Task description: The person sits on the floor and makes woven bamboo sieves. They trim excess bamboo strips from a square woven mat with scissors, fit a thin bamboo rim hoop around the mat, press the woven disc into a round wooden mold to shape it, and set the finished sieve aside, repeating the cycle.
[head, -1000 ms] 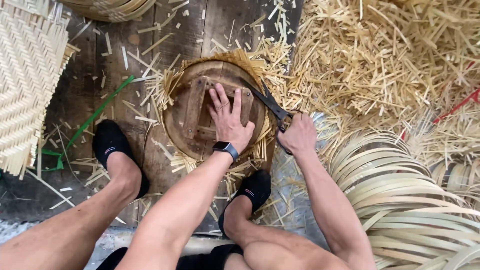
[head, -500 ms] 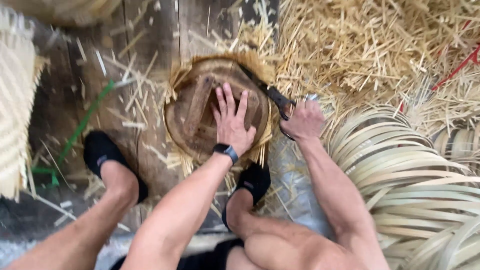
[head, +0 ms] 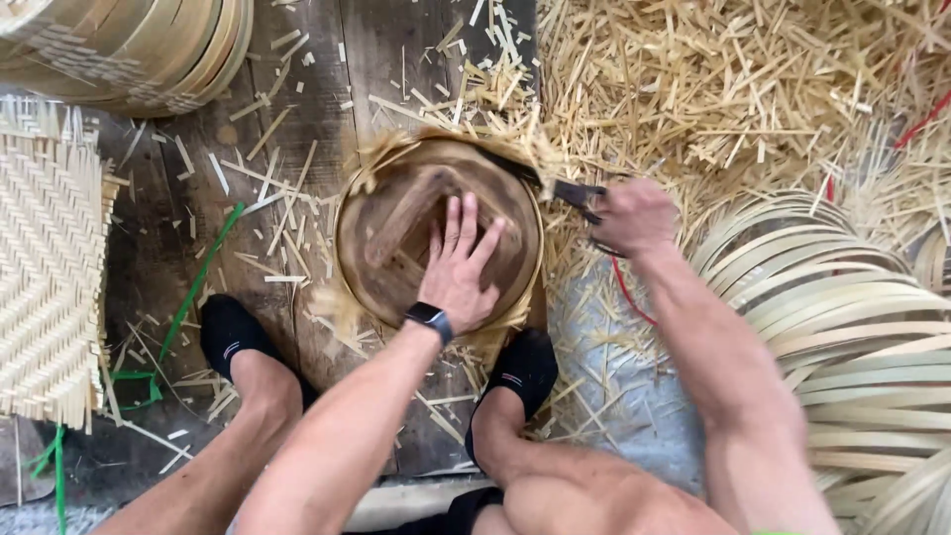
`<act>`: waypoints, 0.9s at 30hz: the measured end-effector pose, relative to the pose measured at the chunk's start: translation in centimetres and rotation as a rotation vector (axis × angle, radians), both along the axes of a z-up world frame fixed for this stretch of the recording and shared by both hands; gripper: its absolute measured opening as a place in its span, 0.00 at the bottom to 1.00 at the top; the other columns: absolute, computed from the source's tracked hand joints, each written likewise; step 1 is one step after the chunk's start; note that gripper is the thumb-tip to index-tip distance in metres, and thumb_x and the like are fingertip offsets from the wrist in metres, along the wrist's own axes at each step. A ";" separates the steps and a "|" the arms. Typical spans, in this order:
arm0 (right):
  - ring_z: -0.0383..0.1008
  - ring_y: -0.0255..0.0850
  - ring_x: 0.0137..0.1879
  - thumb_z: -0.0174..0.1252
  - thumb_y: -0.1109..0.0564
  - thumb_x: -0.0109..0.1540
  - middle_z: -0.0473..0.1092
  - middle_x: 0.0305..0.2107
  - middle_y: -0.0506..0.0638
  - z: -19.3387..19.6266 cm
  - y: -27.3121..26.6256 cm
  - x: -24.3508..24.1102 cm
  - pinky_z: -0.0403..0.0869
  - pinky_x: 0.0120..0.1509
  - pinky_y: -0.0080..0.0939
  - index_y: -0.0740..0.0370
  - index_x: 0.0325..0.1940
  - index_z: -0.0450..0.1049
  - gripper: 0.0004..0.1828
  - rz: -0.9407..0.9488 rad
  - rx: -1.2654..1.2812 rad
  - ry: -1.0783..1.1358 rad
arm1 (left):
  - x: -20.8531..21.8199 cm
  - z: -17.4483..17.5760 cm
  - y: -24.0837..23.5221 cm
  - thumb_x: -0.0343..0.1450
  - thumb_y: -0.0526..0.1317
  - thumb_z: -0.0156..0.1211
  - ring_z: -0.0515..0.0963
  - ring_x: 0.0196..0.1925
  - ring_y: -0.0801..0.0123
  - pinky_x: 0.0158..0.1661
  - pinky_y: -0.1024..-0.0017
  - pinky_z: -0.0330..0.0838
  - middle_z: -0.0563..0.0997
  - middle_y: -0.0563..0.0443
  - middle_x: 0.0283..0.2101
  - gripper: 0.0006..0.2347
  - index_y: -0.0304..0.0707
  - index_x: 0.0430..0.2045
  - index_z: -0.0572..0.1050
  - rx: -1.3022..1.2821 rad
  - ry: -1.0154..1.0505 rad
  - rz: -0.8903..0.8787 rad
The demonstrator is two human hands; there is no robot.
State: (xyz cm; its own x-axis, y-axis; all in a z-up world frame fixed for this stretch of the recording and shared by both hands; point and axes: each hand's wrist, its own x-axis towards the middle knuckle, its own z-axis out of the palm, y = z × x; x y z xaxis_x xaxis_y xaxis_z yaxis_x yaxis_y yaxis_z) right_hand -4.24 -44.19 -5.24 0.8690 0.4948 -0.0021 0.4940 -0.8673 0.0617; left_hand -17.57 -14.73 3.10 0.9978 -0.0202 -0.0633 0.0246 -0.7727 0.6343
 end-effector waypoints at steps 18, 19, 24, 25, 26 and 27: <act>0.70 0.43 0.44 0.61 0.45 0.60 0.69 0.37 0.51 0.6 -2.9 -2.7 0.70 0.47 0.44 0.54 0.35 0.70 0.13 -0.068 -0.031 0.104 | 0.8 2.4 -0.6 0.60 0.60 0.68 0.41 0.76 0.39 0.72 0.45 0.37 0.44 0.34 0.75 0.47 0.39 0.71 0.50 0.030 0.389 -0.289; 0.69 0.44 0.42 0.63 0.43 0.56 0.69 0.34 0.53 2.3 -0.7 -2.4 0.70 0.44 0.45 0.59 0.35 0.70 0.18 -0.084 -0.093 0.153 | 1.1 1.7 -1.9 0.64 0.65 0.60 0.41 0.75 0.37 0.70 0.45 0.35 0.44 0.29 0.75 0.47 0.32 0.70 0.48 0.066 0.478 -0.081; 0.67 0.46 0.39 0.65 0.30 0.54 0.68 0.30 0.55 2.9 4.4 -1.2 0.69 0.45 0.48 0.65 0.32 0.71 0.33 -0.072 -0.174 0.287 | 0.3 0.1 -3.9 0.66 0.61 0.52 0.49 0.76 0.32 0.74 0.46 0.38 0.55 0.23 0.72 0.42 0.23 0.68 0.53 0.331 0.457 0.119; 0.66 0.45 0.38 0.64 0.37 0.56 0.67 0.30 0.53 1.2 3.7 -0.6 0.69 0.44 0.47 0.62 0.33 0.71 0.25 -0.065 -0.101 0.196 | 0.6 -0.4 -3.8 0.66 0.59 0.52 0.51 0.75 0.32 0.73 0.46 0.39 0.56 0.23 0.72 0.42 0.22 0.68 0.54 0.316 0.393 0.138; 0.66 0.43 0.37 0.63 0.43 0.59 0.67 0.29 0.52 -0.5 3.1 0.0 0.69 0.43 0.47 0.60 0.33 0.71 0.18 -0.059 -0.028 0.104 | 0.9 -0.9 -3.7 0.65 0.58 0.53 0.53 0.74 0.31 0.73 0.45 0.40 0.58 0.24 0.71 0.41 0.22 0.67 0.55 0.299 0.329 0.156; 0.66 0.43 0.37 0.63 0.43 0.59 0.67 0.29 0.52 -0.6 1.6 0.4 0.69 0.43 0.47 0.60 0.33 0.71 0.18 -0.064 -0.024 0.092 | 1.0 -1.1 -3.1 0.65 0.58 0.53 0.53 0.74 0.31 0.73 0.45 0.40 0.58 0.24 0.71 0.41 0.22 0.67 0.55 0.302 0.316 0.153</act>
